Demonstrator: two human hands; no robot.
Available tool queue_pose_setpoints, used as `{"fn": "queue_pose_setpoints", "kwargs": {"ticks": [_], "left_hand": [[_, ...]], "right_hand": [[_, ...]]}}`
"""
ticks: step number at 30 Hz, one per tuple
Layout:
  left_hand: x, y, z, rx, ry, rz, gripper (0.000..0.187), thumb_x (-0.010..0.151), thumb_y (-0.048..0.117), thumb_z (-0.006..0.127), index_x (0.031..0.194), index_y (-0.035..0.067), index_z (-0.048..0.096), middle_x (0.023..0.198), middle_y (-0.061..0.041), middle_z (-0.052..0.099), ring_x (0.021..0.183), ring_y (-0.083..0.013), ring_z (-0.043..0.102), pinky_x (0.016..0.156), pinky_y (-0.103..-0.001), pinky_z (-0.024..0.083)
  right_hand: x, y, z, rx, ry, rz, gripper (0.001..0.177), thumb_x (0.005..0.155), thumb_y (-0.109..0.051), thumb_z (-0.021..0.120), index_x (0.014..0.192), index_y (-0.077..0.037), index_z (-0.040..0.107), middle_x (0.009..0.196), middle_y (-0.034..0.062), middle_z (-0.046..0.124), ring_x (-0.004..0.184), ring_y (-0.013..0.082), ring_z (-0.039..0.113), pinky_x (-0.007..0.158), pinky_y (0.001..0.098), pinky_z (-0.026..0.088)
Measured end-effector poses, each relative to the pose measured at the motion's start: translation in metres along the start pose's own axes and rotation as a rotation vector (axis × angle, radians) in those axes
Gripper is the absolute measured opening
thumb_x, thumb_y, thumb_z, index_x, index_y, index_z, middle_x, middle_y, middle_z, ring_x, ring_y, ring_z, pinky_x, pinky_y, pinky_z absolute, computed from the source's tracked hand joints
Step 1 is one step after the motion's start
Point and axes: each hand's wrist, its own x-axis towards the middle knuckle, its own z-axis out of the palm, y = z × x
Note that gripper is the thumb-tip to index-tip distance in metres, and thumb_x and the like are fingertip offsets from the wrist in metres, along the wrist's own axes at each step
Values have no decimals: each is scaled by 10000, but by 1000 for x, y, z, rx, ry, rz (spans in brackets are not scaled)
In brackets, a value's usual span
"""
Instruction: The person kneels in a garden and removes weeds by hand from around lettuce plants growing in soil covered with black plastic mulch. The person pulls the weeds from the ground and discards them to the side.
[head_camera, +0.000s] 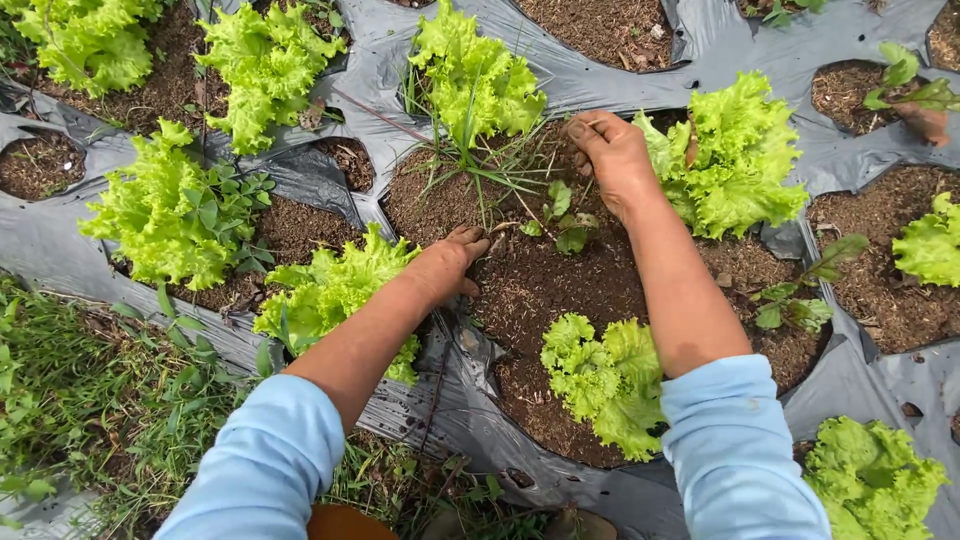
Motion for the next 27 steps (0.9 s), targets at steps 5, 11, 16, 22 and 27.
{"fn": "queue_pose_setpoints", "kwargs": {"ticks": [5, 11, 16, 22, 27], "left_hand": [[5, 4, -20, -36, -147, -76, 993, 771, 303, 897, 1583, 138, 351, 1681, -130, 251, 1557, -326, 204, 1258, -412, 198], [-1, 1, -18, 29, 2, 0, 960, 705, 411, 933, 1525, 166, 497, 1526, -183, 524, 1442, -377, 458, 1203, -439, 414], [-5, 7, -17, 34, -15, -7, 941, 708, 400, 935, 1511, 144, 516, 1534, -188, 516, 1447, -382, 453, 1202, -440, 415], [-2, 2, -9, -16, 2, 0, 942, 701, 374, 940, 1507, 132, 516, 1522, -206, 520, 1444, -402, 452, 1198, -456, 421], [-8, 7, -22, -39, -1, 7, 946, 702, 354, 941, 1514, 137, 506, 1527, -206, 514, 1442, -414, 450, 1189, -466, 425]], "right_hand": [[9, -68, -54, -585, -4, 102, 113, 1076, -150, 607, 1118, -135, 711, 1132, 52, 753, 1019, 176, 685, 921, 374, 529], [0, 50, -25, -810, -63, -75, 141, 1019, 7, 634, 1044, -60, 756, 1014, 186, 697, 949, 333, 723, 933, 483, 573], [1, -2, 11, -759, -170, -278, 218, 956, -45, 741, 1170, -7, 723, 1069, 219, 687, 1039, 406, 668, 937, 510, 548], [14, 37, 61, -801, -300, -295, 185, 937, 1, 717, 1119, -10, 744, 1061, 169, 653, 1038, 320, 668, 966, 447, 570], [15, 8, 24, -367, -218, -174, 106, 959, -58, 749, 1053, -12, 731, 1035, 188, 661, 1119, 417, 652, 1017, 569, 486]]}}
